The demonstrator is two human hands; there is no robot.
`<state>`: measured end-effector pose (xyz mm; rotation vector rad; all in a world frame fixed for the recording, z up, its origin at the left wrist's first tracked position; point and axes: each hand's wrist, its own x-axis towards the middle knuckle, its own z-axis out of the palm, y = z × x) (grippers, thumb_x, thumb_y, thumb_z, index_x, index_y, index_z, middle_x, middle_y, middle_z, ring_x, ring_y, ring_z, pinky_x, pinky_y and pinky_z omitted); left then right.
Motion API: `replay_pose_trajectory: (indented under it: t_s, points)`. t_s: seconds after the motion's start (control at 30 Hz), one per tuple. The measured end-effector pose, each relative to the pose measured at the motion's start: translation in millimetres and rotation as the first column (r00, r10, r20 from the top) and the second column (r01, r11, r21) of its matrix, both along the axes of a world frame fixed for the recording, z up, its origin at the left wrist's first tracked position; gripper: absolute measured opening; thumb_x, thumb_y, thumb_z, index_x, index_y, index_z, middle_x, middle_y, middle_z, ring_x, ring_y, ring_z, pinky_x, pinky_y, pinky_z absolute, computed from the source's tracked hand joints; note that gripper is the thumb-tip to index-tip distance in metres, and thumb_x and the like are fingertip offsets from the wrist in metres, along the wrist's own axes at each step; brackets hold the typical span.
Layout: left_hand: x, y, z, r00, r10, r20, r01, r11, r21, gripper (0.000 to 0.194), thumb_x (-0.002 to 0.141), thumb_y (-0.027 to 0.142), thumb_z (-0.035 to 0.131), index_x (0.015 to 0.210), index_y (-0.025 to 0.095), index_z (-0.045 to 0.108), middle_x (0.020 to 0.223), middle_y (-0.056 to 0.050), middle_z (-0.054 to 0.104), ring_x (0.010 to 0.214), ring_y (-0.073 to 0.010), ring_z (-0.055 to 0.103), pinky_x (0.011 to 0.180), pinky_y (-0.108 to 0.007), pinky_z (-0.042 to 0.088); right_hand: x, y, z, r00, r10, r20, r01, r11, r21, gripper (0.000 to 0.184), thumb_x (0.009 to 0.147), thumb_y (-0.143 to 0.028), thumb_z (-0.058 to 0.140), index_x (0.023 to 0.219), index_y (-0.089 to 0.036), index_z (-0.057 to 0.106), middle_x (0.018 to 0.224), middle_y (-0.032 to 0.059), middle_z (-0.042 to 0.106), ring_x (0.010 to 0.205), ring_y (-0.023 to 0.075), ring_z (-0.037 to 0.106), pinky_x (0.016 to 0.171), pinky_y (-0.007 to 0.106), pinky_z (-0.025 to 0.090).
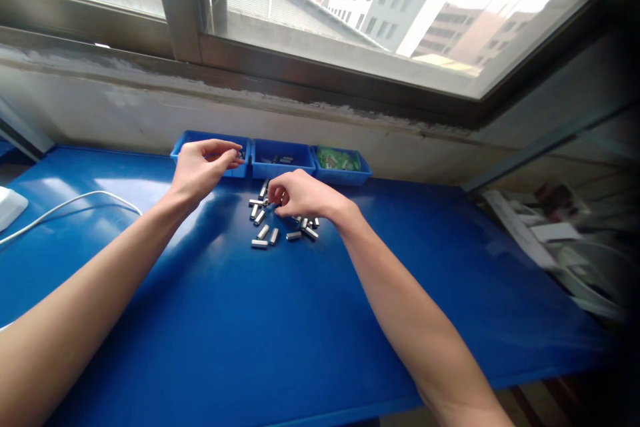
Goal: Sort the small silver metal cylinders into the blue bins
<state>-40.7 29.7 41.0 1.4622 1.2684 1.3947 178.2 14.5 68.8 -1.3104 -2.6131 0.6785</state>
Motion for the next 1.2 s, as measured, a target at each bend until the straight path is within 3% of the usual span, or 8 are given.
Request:
replay_pose_trajectory:
  t_s: [0.2,0.4,0.77,1.0,1.2]
  points:
    - [10.5,-8.3,2.6,0.965,-0.221,-0.141,0.217,0.975,-0.046,0.034,0.076,0.043,0.073,0.096,0.016,0.078,0.089,-0.008,0.078,0.085,-0.0261,0.075,0.082,-0.036,0.061,-5.6,-3.2,1.2,0.997,-0.029,0.073,0.025,0.998,0.055,0.023,0.066,-0.003,0.064,0.081,-0.019,0.071,0.079,0.0018,0.071,0.071,0.0142,0.061,0.065,0.022,0.043]
    - [10.9,-7.0,-1.9,0.940,-0.282,-0.195,0.280,0.959,-0.038,0.037,0.078,0.043,0.071,0.101,0.015,0.078,0.095,-0.009,0.079,0.084,-0.0250,0.075,0.079,-0.033,0.059,-6.8,-5.2,4.5,0.999,-0.018,0.038,0.016,0.998,0.056,0.021,0.065,-0.004,0.062,0.078,-0.018,0.070,0.078,0.0015,0.070,0.070,0.0139,0.061,0.063,0.022,0.042]
    - [11.1,-8.7,-2.0,0.902,-0.377,-0.209,0.362,0.926,-0.105,0.038,0.078,0.043,0.072,0.101,0.013,0.078,0.087,-0.009,0.079,0.088,-0.0269,0.075,0.082,-0.034,0.059,7.8,4.6,5.3,0.972,-0.077,-0.221,0.046,0.989,-0.140,0.021,0.066,-0.009,0.066,0.085,-0.015,0.071,0.074,-0.0005,0.072,0.073,0.0135,0.068,0.068,0.021,0.048]
    - [10.3,-8.0,-3.3,0.893,-0.400,-0.206,0.381,0.916,-0.125,0.036,0.078,0.039,0.071,0.101,0.013,0.077,0.087,-0.008,0.079,0.089,-0.0260,0.075,0.082,-0.032,0.058,-2.3,-2.2,4.2,1.000,0.016,-0.024,-0.018,0.999,-0.050,0.027,0.065,-0.009,0.068,0.090,-0.017,0.073,0.082,0.0009,0.072,0.075,0.0140,0.065,0.065,0.020,0.045]
    - [10.6,-8.1,-2.9,0.890,-0.397,-0.225,0.381,0.918,-0.113,0.036,0.079,0.039,0.070,0.102,0.014,0.077,0.086,-0.007,0.078,0.085,-0.0242,0.074,0.079,-0.031,0.058,-9.4,-6.8,4.2,0.995,-0.018,0.095,0.017,1.000,0.011,0.024,0.069,-0.007,0.064,0.088,-0.019,0.072,0.081,0.0024,0.069,0.073,0.0145,0.061,0.063,0.022,0.041]
